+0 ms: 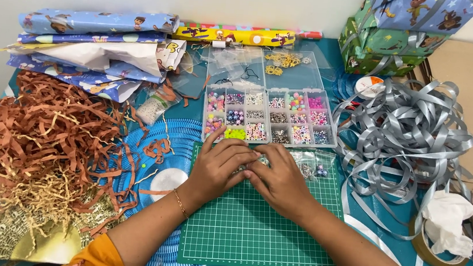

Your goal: Selecting beads and charms from an organizer to twist them onto pipe cleaners for a craft project.

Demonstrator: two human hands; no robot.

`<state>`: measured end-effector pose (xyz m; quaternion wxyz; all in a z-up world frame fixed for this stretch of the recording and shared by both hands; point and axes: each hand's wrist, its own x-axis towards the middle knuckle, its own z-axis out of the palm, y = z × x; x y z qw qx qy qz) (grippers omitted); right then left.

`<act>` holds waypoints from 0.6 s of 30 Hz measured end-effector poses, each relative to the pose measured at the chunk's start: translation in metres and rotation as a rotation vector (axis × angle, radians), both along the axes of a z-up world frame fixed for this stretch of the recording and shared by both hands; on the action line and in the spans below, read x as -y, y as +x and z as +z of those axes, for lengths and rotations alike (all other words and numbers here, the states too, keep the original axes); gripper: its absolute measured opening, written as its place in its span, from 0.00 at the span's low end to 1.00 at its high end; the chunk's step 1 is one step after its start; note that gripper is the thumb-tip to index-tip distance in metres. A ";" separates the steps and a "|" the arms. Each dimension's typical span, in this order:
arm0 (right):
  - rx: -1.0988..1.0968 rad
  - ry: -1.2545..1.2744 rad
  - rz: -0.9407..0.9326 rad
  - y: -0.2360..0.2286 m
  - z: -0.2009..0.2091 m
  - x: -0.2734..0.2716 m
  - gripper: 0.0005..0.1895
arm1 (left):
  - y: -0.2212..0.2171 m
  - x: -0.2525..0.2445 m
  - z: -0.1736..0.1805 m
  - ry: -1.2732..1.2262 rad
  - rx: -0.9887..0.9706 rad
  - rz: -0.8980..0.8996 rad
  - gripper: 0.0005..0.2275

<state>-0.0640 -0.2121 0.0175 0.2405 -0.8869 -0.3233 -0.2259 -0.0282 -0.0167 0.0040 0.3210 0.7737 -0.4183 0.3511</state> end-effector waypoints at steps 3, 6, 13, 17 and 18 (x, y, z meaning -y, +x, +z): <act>-0.123 0.126 0.019 0.000 0.038 0.009 0.09 | 0.002 0.000 0.006 -0.091 -0.144 0.024 0.12; -0.249 0.332 -0.188 0.020 0.043 0.063 0.20 | 0.004 -0.005 0.008 -0.207 -0.283 0.117 0.17; -0.376 -0.158 -0.541 0.113 0.023 0.127 0.10 | 0.019 -0.016 0.009 -0.437 -0.359 0.199 0.17; -0.542 -0.386 -0.637 0.137 0.009 0.124 0.10 | 0.018 -0.017 0.012 -0.441 -0.334 0.190 0.19; -0.561 -0.500 -0.669 0.141 0.008 0.123 0.10 | 0.018 -0.017 0.012 -0.434 -0.335 0.178 0.20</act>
